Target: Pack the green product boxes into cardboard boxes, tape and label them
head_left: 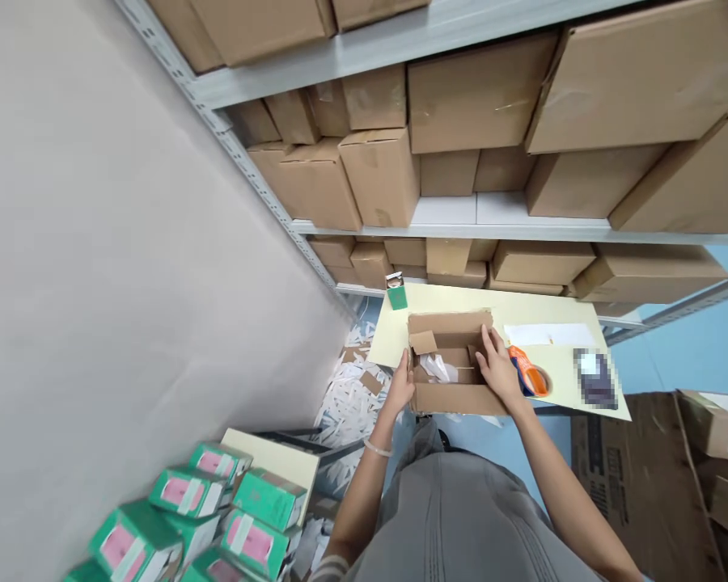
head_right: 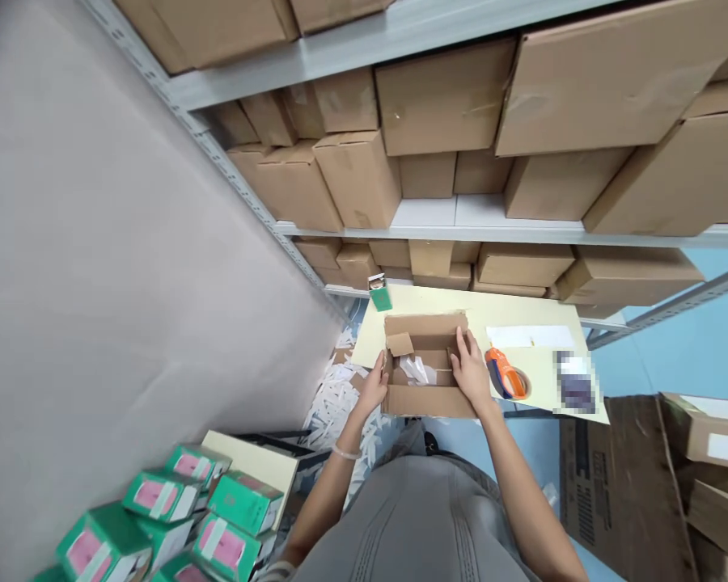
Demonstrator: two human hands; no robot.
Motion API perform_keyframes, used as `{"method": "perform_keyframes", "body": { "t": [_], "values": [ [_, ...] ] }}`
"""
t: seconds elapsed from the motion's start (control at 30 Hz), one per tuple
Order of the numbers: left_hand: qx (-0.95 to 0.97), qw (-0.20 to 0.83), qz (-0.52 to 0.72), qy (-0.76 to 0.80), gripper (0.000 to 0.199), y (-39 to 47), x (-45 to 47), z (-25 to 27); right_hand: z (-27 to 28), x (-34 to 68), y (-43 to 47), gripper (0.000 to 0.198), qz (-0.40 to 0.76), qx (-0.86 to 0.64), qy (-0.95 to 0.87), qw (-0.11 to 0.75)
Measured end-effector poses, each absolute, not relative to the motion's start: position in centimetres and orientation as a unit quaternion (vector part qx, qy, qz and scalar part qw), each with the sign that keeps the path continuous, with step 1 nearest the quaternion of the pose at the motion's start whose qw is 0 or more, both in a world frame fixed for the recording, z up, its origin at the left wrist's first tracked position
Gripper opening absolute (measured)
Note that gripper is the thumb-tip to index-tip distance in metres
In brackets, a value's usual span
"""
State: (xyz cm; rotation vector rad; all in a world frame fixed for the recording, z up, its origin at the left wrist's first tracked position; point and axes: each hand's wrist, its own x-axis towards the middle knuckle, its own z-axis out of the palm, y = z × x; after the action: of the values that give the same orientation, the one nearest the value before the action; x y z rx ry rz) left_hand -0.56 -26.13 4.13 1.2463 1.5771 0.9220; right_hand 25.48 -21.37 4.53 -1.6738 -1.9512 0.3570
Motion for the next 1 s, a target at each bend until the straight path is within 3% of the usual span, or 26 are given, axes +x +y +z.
{"method": "perform_keyframes", "body": {
  "t": [0.23, 0.47, 1.0],
  "values": [
    [0.520, 0.508, 0.311, 0.613, 0.068, -16.9, 1.1, 1.0, 1.5, 27.1, -15.6, 0.073, 0.102, -0.672, -0.691, 0.247],
    [0.537, 0.512, 0.300, 0.600, 0.076, -10.6, 0.6, 0.1, -0.8, 26.7, -10.3, 0.079, 0.103, -0.707, -0.668, 0.211],
    [0.519, 0.460, 0.311, 0.650, 0.085, -10.3, 2.5, 0.1, -2.5, 26.1, -9.8, 0.083, 0.078, -0.717, -0.666, 0.190]
  ]
}}
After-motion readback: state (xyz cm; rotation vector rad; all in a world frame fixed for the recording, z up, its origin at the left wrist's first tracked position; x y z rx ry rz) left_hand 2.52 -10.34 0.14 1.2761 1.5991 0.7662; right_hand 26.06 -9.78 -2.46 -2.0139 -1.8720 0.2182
